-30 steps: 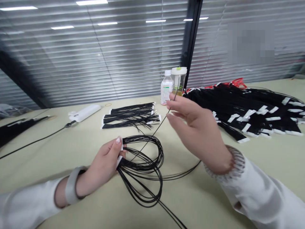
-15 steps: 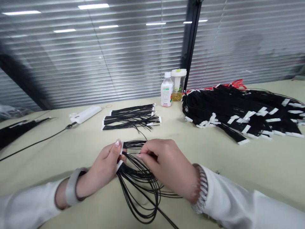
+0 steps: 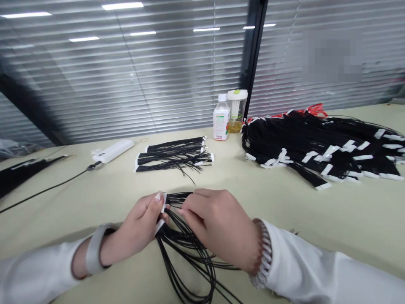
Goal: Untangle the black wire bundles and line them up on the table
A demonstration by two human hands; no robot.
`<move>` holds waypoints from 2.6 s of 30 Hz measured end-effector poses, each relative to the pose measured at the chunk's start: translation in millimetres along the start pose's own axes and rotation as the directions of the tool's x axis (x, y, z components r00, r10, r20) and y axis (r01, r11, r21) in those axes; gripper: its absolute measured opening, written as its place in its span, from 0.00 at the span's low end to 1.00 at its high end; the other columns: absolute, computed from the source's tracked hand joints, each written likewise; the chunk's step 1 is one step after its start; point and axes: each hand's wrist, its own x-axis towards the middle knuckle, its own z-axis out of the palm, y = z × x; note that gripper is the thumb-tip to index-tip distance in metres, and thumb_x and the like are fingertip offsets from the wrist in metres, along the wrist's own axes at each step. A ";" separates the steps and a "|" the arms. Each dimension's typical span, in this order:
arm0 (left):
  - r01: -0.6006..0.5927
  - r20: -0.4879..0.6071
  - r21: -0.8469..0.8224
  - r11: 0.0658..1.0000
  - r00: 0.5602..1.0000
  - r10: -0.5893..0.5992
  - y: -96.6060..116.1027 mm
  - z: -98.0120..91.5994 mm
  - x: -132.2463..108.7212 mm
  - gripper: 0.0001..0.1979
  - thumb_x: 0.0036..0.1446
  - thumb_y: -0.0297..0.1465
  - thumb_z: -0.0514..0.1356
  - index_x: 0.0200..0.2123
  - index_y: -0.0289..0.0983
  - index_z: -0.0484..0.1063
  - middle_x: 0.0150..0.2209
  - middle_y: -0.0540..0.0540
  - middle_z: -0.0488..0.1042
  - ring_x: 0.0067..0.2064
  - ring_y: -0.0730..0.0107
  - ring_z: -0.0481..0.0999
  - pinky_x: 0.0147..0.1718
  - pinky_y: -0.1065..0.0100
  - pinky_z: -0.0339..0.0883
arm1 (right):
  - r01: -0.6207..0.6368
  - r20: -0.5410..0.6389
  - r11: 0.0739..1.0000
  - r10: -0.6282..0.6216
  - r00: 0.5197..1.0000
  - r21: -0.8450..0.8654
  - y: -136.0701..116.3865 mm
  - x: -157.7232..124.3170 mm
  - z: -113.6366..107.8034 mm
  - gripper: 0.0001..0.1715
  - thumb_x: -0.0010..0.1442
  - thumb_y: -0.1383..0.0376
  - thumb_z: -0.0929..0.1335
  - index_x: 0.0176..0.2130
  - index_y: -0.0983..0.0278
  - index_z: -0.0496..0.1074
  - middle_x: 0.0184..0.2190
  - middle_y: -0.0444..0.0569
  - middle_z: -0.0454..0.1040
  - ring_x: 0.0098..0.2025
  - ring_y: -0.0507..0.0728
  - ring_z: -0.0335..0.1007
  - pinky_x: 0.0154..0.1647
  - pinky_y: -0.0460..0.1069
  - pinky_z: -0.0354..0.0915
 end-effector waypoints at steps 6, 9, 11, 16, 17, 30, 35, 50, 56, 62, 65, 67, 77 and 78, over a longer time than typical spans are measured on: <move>-0.007 0.000 0.003 1.000 1.000 0.007 0.8 -0.3 -0.1 0.19 0.64 0.38 0.42 0.21 0.38 0.55 0.21 0.54 0.58 0.23 0.75 0.58 0.24 0.72 0.57 | 0.002 0.054 1.000 -0.002 0.999 0.000 0.5 -1.6 -1.3 0.11 0.61 0.69 0.63 0.30 0.65 0.73 0.24 0.44 0.71 0.27 0.49 0.65 0.28 0.44 0.57; -0.010 0.019 0.012 1.000 1.000 0.010 -1.2 -0.9 -1.0 0.20 0.64 0.38 0.42 0.22 0.37 0.57 0.21 0.53 0.59 0.24 0.75 0.59 0.24 0.72 0.57 | -0.028 0.044 1.000 0.028 0.999 0.010 -0.5 -1.3 -0.8 0.11 0.60 0.69 0.63 0.28 0.65 0.72 0.24 0.44 0.71 0.26 0.49 0.65 0.28 0.44 0.57; -0.017 0.030 0.029 0.999 0.999 0.016 -2.1 -1.0 -1.5 0.20 0.64 0.38 0.42 0.22 0.37 0.58 0.21 0.53 0.61 0.24 0.75 0.60 0.25 0.72 0.57 | -0.044 0.037 0.999 0.044 0.998 0.010 -0.8 -1.0 -0.2 0.11 0.60 0.69 0.63 0.27 0.65 0.71 0.23 0.43 0.71 0.26 0.49 0.65 0.28 0.44 0.56; -0.034 0.062 0.083 0.996 0.998 0.029 1.0 -1.0 -1.4 0.20 0.64 0.37 0.42 0.22 0.37 0.59 0.21 0.52 0.63 0.24 0.74 0.62 0.25 0.71 0.58 | -0.034 0.050 0.999 0.034 0.998 -0.003 -0.7 -1.2 1.7 0.12 0.60 0.68 0.63 0.27 0.65 0.70 0.24 0.43 0.71 0.26 0.49 0.64 0.28 0.44 0.56; -0.040 0.071 0.091 0.995 0.997 0.034 2.0 -1.2 -1.1 0.20 0.64 0.37 0.42 0.22 0.37 0.59 0.21 0.52 0.62 0.24 0.74 0.62 0.25 0.71 0.58 | -0.028 0.056 1.000 0.028 0.998 -0.005 -0.6 -1.5 2.3 0.12 0.61 0.68 0.63 0.27 0.65 0.70 0.24 0.43 0.71 0.26 0.49 0.64 0.28 0.44 0.56; 0.044 -0.030 0.021 0.999 0.999 -0.044 1.6 -0.2 2.6 0.21 0.63 0.40 0.43 0.21 0.37 0.58 0.20 0.53 0.61 0.23 0.74 0.60 0.24 0.71 0.57 | -0.111 0.019 0.993 0.110 0.994 0.037 -1.6 4.6 -8.8 0.03 0.56 0.69 0.67 0.35 0.64 0.70 0.27 0.43 0.70 0.27 0.49 0.64 0.29 0.44 0.60; 0.076 -0.078 0.022 0.997 0.994 -0.074 3.3 -0.4 2.2 0.22 0.62 0.43 0.43 0.21 0.37 0.59 0.19 0.53 0.60 0.22 0.75 0.59 0.22 0.71 0.56 | 0.008 -0.032 1.000 -0.009 0.999 -0.005 -4.0 4.6 -17.7 0.04 0.56 0.71 0.66 0.29 0.64 0.69 0.28 0.45 0.67 0.29 0.49 0.63 0.30 0.44 0.60; 0.205 -0.269 -0.341 0.917 0.914 -0.304 -12.9 0.6 5.8 0.22 0.60 0.47 0.48 0.22 0.37 0.58 0.17 0.55 0.59 0.16 0.79 0.55 0.14 0.74 0.52 | -0.384 0.555 0.886 0.187 0.810 0.262 6.5 4.5 -43.9 0.11 0.48 0.75 0.62 0.23 0.64 0.71 0.15 0.38 0.59 0.18 0.47 0.53 0.17 0.42 0.50; 0.206 -0.271 -0.291 0.934 0.919 -0.287 -8.6 0.6 6.0 0.22 0.61 0.46 0.47 0.21 0.37 0.57 0.16 0.55 0.57 0.16 0.79 0.53 0.15 0.74 0.51 | -0.256 0.481 0.942 0.125 0.868 0.217 -3.8 1.9 -15.1 0.10 0.58 0.66 0.63 0.28 0.64 0.71 0.18 0.38 0.64 0.21 0.47 0.56 0.21 0.42 0.55; 0.152 -0.297 -0.182 0.972 0.934 -0.201 -2.4 0.2 6.2 0.22 0.59 0.48 0.48 0.22 0.37 0.57 0.18 0.54 0.60 0.19 0.77 0.56 0.17 0.73 0.52 | -0.148 0.415 0.984 0.096 0.905 0.096 -9.3 0.3 -4.4 0.14 0.57 0.64 0.66 0.22 0.64 0.65 0.18 0.38 0.61 0.20 0.47 0.53 0.21 0.43 0.52; 0.143 -0.269 -0.142 0.979 0.947 -0.177 0.2 -0.2 6.2 0.24 0.59 0.49 0.46 0.21 0.37 0.56 0.18 0.54 0.59 0.20 0.77 0.56 0.18 0.73 0.52 | -0.154 0.375 0.983 0.106 0.921 0.101 -10.0 0.2 -8.0 0.16 0.59 0.67 0.64 0.20 0.64 0.61 0.16 0.37 0.58 0.19 0.46 0.51 0.19 0.43 0.50; 0.145 -0.254 -0.125 0.982 0.952 -0.173 0.9 -0.5 6.1 0.24 0.60 0.49 0.46 0.21 0.37 0.56 0.18 0.54 0.60 0.20 0.77 0.56 0.19 0.73 0.53 | -0.185 0.358 0.978 0.138 0.923 0.099 -10.5 0.6 -10.4 0.18 0.59 0.67 0.63 0.19 0.64 0.58 0.15 0.37 0.56 0.18 0.46 0.49 0.18 0.43 0.48; 0.168 -0.239 -0.083 0.982 0.954 -0.183 2.6 -1.4 5.5 0.23 0.61 0.46 0.46 0.20 0.37 0.57 0.17 0.54 0.60 0.20 0.76 0.56 0.19 0.73 0.53 | -0.134 0.286 0.989 0.147 0.947 -0.063 -6.9 -1.4 -12.3 0.17 0.61 0.64 0.62 0.21 0.64 0.60 0.19 0.41 0.62 0.22 0.49 0.55 0.23 0.45 0.52; 0.168 -0.232 -0.093 0.981 0.955 -0.186 1.9 -1.4 5.7 0.23 0.61 0.46 0.46 0.20 0.37 0.57 0.17 0.54 0.59 0.19 0.76 0.56 0.18 0.73 0.53 | -0.110 0.267 0.990 0.131 0.955 -0.092 -6.1 -2.0 -13.4 0.17 0.61 0.64 0.63 0.21 0.64 0.60 0.21 0.42 0.63 0.23 0.49 0.57 0.25 0.46 0.53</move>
